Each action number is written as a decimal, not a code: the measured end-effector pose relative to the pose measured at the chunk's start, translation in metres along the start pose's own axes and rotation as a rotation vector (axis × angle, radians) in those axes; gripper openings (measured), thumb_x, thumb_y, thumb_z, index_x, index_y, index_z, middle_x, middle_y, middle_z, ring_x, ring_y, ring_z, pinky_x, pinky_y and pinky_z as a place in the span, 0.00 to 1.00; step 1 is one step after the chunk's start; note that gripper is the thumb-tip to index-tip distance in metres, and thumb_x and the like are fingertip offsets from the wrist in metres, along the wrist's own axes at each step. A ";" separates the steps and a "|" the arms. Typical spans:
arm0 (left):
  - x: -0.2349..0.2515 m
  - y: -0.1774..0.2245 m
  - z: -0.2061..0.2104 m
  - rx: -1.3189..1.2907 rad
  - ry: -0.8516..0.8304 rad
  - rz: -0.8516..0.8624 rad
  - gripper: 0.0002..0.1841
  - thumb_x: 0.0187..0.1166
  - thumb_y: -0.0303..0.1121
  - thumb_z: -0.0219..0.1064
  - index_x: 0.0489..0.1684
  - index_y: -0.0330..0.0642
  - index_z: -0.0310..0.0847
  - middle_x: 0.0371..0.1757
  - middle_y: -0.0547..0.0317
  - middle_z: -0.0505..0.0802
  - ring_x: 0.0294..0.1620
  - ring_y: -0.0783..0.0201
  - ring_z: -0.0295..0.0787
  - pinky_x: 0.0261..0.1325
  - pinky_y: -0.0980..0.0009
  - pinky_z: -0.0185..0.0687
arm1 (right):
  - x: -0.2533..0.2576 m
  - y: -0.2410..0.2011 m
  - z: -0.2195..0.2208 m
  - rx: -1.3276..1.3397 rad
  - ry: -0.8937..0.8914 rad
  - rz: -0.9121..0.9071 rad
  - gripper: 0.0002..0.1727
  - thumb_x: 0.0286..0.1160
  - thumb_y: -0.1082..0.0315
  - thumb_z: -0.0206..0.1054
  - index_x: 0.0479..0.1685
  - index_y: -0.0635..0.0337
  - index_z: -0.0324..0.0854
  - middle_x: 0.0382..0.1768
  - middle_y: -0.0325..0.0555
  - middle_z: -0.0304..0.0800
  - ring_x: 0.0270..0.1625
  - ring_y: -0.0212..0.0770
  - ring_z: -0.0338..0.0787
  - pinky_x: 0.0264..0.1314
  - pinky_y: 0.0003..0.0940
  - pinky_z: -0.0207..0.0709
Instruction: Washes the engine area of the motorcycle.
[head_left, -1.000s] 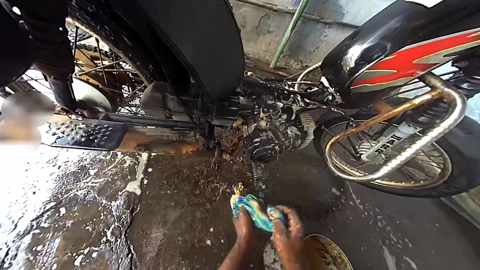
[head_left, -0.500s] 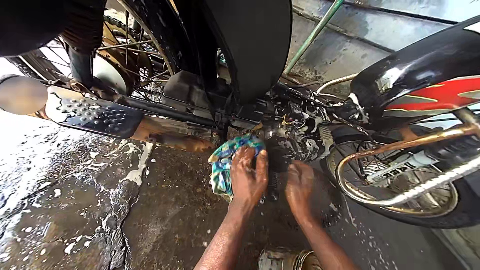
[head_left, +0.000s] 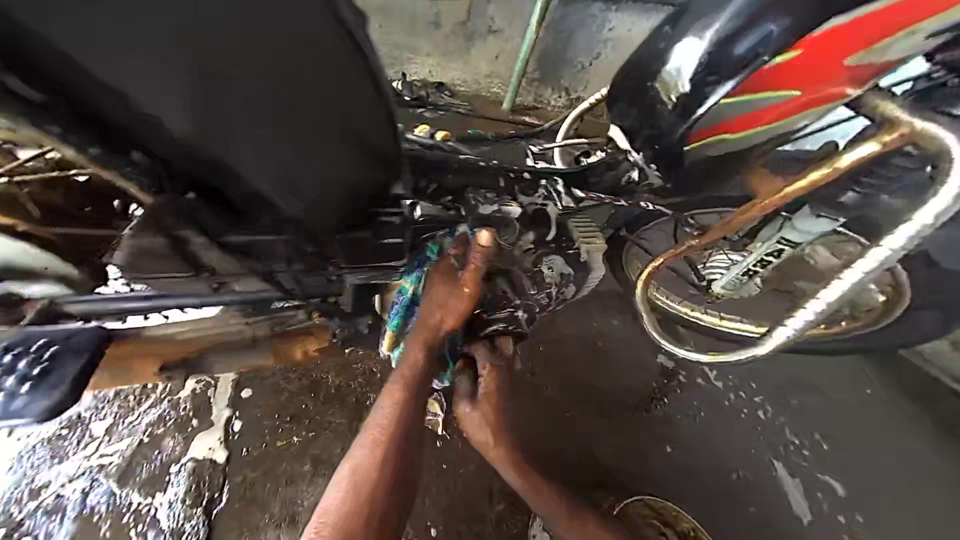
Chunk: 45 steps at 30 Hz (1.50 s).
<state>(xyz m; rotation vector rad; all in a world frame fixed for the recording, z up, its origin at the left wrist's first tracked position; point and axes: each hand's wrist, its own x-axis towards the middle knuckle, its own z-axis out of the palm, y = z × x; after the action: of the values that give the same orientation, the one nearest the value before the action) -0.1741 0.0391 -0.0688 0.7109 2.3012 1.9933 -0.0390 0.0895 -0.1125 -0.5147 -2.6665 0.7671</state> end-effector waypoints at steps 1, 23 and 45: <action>0.006 -0.001 -0.001 0.040 -0.019 0.005 0.40 0.91 0.63 0.34 0.77 0.37 0.76 0.69 0.43 0.87 0.72 0.56 0.82 0.78 0.47 0.73 | -0.001 0.000 -0.001 0.025 -0.020 0.006 0.15 0.76 0.59 0.64 0.55 0.50 0.91 0.55 0.53 0.90 0.57 0.54 0.90 0.54 0.58 0.84; 0.048 -0.020 0.002 0.243 -0.071 0.256 0.55 0.81 0.74 0.23 0.72 0.25 0.70 0.61 0.48 0.87 0.64 0.76 0.81 0.70 0.68 0.77 | -0.004 -0.001 -0.001 0.078 -0.029 -0.065 0.21 0.60 0.58 0.72 0.56 0.46 0.91 0.58 0.57 0.85 0.49 0.55 0.90 0.35 0.47 0.84; 0.030 -0.010 -0.010 0.100 -0.206 0.253 0.36 0.82 0.62 0.56 0.67 0.32 0.74 0.51 0.65 0.86 0.54 0.85 0.81 0.64 0.79 0.79 | -0.001 -0.002 -0.011 0.142 -0.177 0.027 0.16 0.68 0.59 0.71 0.56 0.43 0.90 0.66 0.54 0.80 0.58 0.55 0.88 0.44 0.54 0.85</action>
<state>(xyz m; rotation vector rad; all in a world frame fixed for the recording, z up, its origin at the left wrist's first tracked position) -0.2068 0.0394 -0.0677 1.2085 2.2992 1.7987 -0.0342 0.0929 -0.1025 -0.4671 -2.7421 1.0465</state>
